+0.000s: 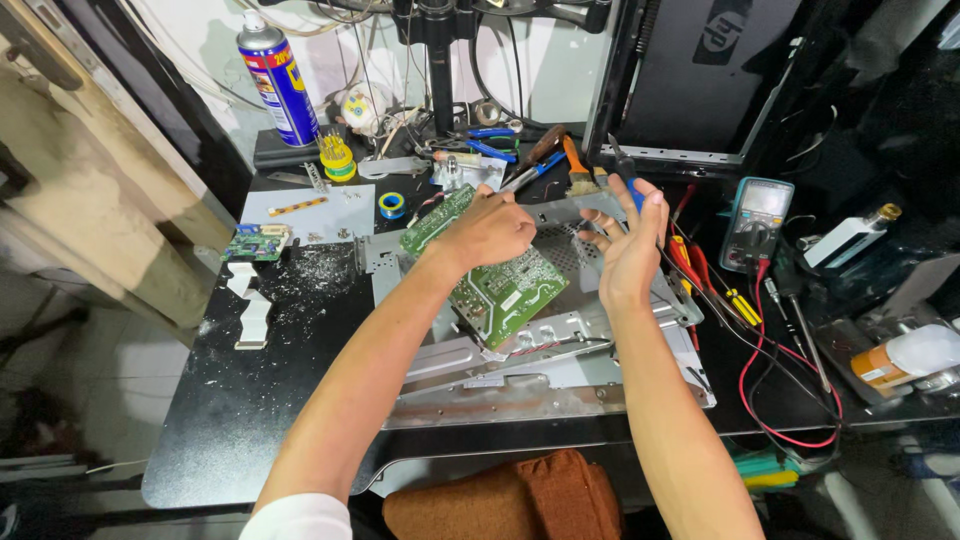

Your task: The person solders electrical components on a circuit board using a soldering iron and a desoldering pump at a workbench.

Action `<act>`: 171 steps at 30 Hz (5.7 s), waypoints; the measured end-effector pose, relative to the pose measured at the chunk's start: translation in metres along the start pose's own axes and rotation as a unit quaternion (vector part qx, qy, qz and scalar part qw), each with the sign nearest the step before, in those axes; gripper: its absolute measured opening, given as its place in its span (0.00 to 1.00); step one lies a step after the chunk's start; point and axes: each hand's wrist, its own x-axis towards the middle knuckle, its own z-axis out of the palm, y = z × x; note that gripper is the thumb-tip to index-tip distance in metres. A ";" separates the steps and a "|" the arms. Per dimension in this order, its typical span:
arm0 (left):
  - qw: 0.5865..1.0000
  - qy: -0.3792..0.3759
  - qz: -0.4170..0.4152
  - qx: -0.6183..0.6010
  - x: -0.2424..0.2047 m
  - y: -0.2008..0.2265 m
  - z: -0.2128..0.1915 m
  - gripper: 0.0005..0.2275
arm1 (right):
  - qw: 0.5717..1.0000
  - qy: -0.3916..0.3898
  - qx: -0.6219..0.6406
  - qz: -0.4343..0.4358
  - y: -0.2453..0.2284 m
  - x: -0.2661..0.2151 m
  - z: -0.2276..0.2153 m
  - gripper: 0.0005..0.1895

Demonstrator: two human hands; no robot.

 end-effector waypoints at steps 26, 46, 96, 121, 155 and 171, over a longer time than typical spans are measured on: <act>0.924 0.062 -0.345 -0.154 -0.116 -0.016 -0.031 0.28 | 0.974 -0.126 -0.181 0.048 0.009 -0.016 0.012 0.14; 0.843 0.156 -0.317 -0.407 -0.110 -0.037 -0.014 0.36 | 0.946 -0.150 -0.286 0.021 0.000 -0.023 0.023 0.16; 0.908 0.352 -0.210 -0.081 -0.145 -0.052 -0.045 0.06 | 0.992 -0.087 -0.087 -0.037 0.011 -0.008 0.005 0.16; 0.935 0.236 -0.263 0.013 -0.073 -0.120 -0.018 0.13 | 0.981 -0.067 -0.164 -0.074 0.008 -0.009 0.013 0.14; 0.916 0.231 -0.164 -0.285 -0.158 0.086 -0.049 0.05 | 0.992 -0.047 -0.115 -0.018 0.018 -0.017 -0.028 0.35; 0.935 0.205 -0.148 -0.248 -0.158 0.098 -0.052 0.05 | 0.989 -0.039 -0.141 0.008 0.009 -0.023 -0.020 0.32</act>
